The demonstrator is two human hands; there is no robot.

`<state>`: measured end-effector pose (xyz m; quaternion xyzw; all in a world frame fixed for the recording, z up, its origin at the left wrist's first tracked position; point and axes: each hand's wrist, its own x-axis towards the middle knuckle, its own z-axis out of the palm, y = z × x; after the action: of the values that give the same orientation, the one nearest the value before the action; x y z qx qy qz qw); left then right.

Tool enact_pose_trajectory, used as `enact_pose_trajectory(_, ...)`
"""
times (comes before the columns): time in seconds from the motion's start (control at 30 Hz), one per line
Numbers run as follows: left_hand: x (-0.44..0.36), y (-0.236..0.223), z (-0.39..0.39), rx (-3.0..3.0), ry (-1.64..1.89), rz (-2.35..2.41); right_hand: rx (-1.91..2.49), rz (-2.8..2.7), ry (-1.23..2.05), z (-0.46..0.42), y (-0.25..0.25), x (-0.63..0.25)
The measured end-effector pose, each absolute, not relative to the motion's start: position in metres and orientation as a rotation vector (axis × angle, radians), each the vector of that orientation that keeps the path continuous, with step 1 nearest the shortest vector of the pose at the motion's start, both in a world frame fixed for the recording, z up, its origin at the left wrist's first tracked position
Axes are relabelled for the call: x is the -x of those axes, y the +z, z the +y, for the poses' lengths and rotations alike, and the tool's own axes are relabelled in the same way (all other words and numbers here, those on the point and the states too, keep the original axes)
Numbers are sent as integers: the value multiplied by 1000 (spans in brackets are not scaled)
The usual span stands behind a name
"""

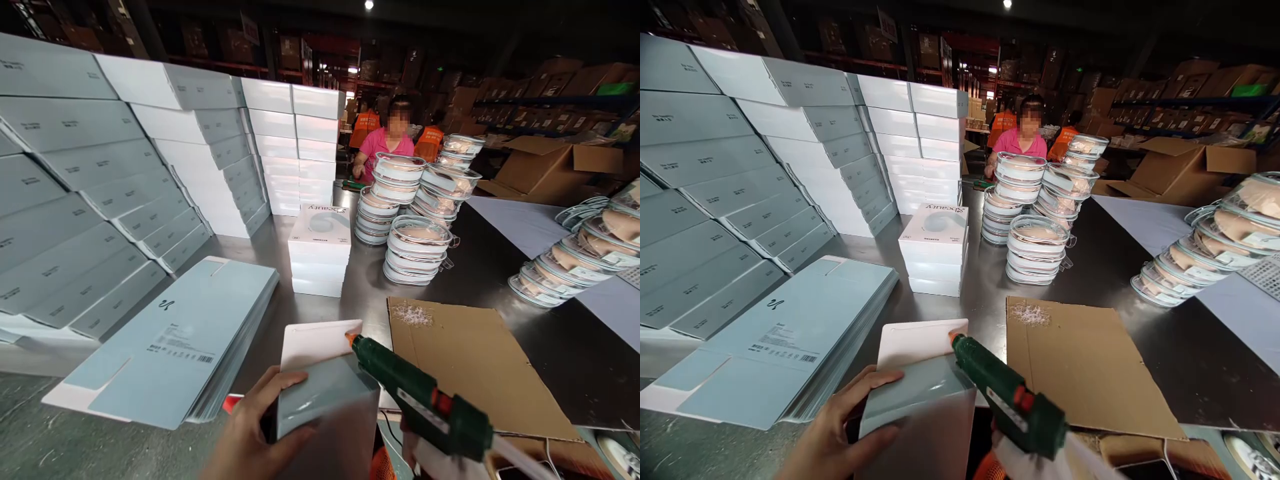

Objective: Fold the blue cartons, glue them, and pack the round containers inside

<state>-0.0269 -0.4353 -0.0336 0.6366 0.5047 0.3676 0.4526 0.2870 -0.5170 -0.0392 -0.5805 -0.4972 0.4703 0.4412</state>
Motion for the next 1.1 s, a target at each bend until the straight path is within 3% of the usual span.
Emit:
enact_pose_trajectory(0.1, 38, -39, -432, -1329, 909, 1083, 1326, -979, 1247, -508, -28, -295)
enact_pose_trajectory(0.23, 46, -47, -431, -1254, 851, 979, 1449, -655, 1093, -484, -24, -333)
enact_pose_trajectory(0.47, 42, -46, -425, -1456, 759, 942, 1693, -966, 899, -493, -25, -360)
enact_pose_trajectory(0.7, 33, -70, -432, -1369, 922, 902, 1168, -1347, 1224, -485, -59, -248)
enact_pose_trajectory(0.87, 20, -82, -437, -1075, 1306, 838, 1181, -1687, 899, -487, -71, -237)
enact_pose_trajectory(1.1, 30, -50, -419, -1410, 998, 796, 1089, -1928, 665, -480, -46, -237)
